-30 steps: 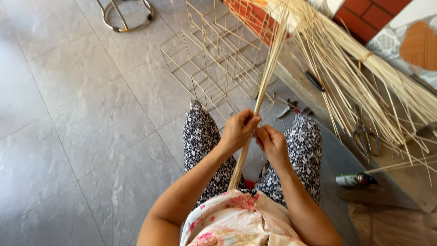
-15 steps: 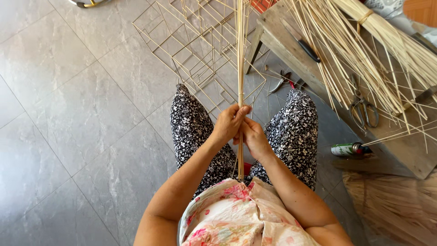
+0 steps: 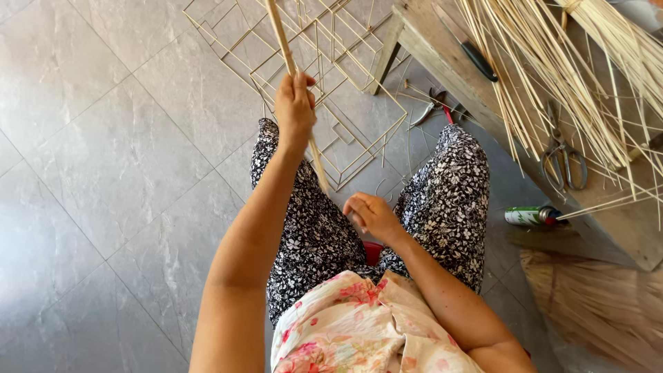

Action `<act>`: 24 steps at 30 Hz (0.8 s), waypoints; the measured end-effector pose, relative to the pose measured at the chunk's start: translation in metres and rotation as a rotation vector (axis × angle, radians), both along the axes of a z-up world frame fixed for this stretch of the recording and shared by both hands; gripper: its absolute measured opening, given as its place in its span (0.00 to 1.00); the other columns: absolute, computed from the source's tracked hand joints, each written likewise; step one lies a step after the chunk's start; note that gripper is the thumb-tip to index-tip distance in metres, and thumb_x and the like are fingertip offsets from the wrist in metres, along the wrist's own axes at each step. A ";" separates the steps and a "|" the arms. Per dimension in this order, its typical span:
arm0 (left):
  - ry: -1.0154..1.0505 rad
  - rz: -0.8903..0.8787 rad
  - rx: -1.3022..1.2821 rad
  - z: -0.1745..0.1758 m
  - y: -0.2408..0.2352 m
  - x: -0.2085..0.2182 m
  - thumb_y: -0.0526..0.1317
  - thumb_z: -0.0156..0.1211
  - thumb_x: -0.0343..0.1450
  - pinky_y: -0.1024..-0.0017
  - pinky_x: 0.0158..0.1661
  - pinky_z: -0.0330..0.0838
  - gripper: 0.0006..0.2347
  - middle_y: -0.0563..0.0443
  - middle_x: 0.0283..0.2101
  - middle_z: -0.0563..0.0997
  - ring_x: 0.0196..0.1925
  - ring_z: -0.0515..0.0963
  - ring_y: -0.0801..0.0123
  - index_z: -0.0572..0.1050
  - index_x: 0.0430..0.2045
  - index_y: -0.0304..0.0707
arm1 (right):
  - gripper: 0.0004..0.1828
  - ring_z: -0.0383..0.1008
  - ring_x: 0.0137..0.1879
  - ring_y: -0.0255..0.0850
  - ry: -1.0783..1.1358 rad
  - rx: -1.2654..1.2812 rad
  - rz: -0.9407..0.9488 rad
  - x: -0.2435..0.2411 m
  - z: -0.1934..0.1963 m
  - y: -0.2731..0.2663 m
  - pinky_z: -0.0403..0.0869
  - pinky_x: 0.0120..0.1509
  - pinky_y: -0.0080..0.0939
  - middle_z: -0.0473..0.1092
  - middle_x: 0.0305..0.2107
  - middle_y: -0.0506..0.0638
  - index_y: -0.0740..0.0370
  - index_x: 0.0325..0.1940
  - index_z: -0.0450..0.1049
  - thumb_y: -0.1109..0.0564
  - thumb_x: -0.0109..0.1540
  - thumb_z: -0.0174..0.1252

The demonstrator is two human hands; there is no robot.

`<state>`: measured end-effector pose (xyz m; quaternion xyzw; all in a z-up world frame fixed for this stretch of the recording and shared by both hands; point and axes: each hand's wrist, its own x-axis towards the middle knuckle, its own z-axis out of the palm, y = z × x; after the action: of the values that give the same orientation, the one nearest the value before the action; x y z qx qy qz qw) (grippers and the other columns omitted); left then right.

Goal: The person sits on a low stool and uses a knife to sharpen the ends of thin bamboo sticks. They then insert the sharpened sticks into a wire frame structure on the floor, repeating the process with multiple sticks.

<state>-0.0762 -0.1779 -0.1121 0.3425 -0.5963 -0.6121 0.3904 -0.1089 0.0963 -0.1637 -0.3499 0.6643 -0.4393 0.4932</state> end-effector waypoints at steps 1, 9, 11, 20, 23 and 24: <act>-0.060 0.042 -0.124 -0.001 -0.007 -0.002 0.45 0.46 0.84 0.66 0.23 0.65 0.15 0.51 0.21 0.70 0.22 0.69 0.69 0.74 0.37 0.31 | 0.20 0.59 0.19 0.26 -0.024 0.017 -0.062 -0.007 -0.007 0.001 0.63 0.23 0.27 0.62 0.15 0.40 0.61 0.39 0.76 0.47 0.72 0.46; -0.833 -0.092 -0.581 -0.030 0.005 -0.001 0.39 0.55 0.74 0.52 0.44 0.72 0.08 0.35 0.45 0.76 0.44 0.78 0.42 0.72 0.42 0.33 | 0.12 0.63 0.23 0.30 -0.293 -0.108 -0.474 -0.061 -0.053 0.002 0.67 0.28 0.30 0.65 0.19 0.42 0.63 0.43 0.76 0.53 0.70 0.51; -0.960 -0.086 -0.648 -0.036 0.011 -0.001 0.39 0.58 0.72 0.55 0.47 0.72 0.10 0.36 0.50 0.75 0.50 0.76 0.44 0.73 0.43 0.33 | 0.12 0.64 0.24 0.30 -0.282 -0.064 -0.428 -0.062 -0.058 0.001 0.68 0.29 0.30 0.66 0.21 0.42 0.63 0.43 0.76 0.53 0.70 0.52; -0.865 -0.061 -0.817 -0.058 0.001 -0.027 0.50 0.61 0.72 0.53 0.48 0.72 0.17 0.40 0.45 0.79 0.49 0.78 0.48 0.75 0.46 0.36 | 0.11 0.66 0.24 0.30 -0.254 0.023 -0.317 -0.058 -0.065 -0.011 0.69 0.30 0.30 0.68 0.22 0.43 0.63 0.44 0.77 0.54 0.69 0.53; -0.797 -0.158 -0.574 -0.063 -0.008 -0.032 0.51 0.56 0.75 0.53 0.42 0.73 0.16 0.36 0.43 0.80 0.44 0.80 0.44 0.77 0.45 0.38 | 0.11 0.65 0.24 0.29 -0.258 0.007 -0.327 -0.061 -0.064 -0.013 0.69 0.30 0.30 0.68 0.23 0.42 0.63 0.45 0.77 0.54 0.68 0.53; -0.745 -0.139 -0.561 -0.064 -0.009 -0.031 0.52 0.56 0.75 0.52 0.41 0.73 0.15 0.37 0.40 0.82 0.42 0.81 0.44 0.79 0.42 0.40 | 0.11 0.65 0.25 0.29 -0.257 0.001 -0.334 -0.062 -0.062 -0.013 0.69 0.30 0.30 0.68 0.23 0.42 0.63 0.46 0.78 0.54 0.68 0.54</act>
<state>-0.1077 -0.1870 -0.1759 0.3793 -0.8598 -0.2875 0.1852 -0.1712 0.0831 -0.2258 -0.1759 0.6451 -0.5554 0.4945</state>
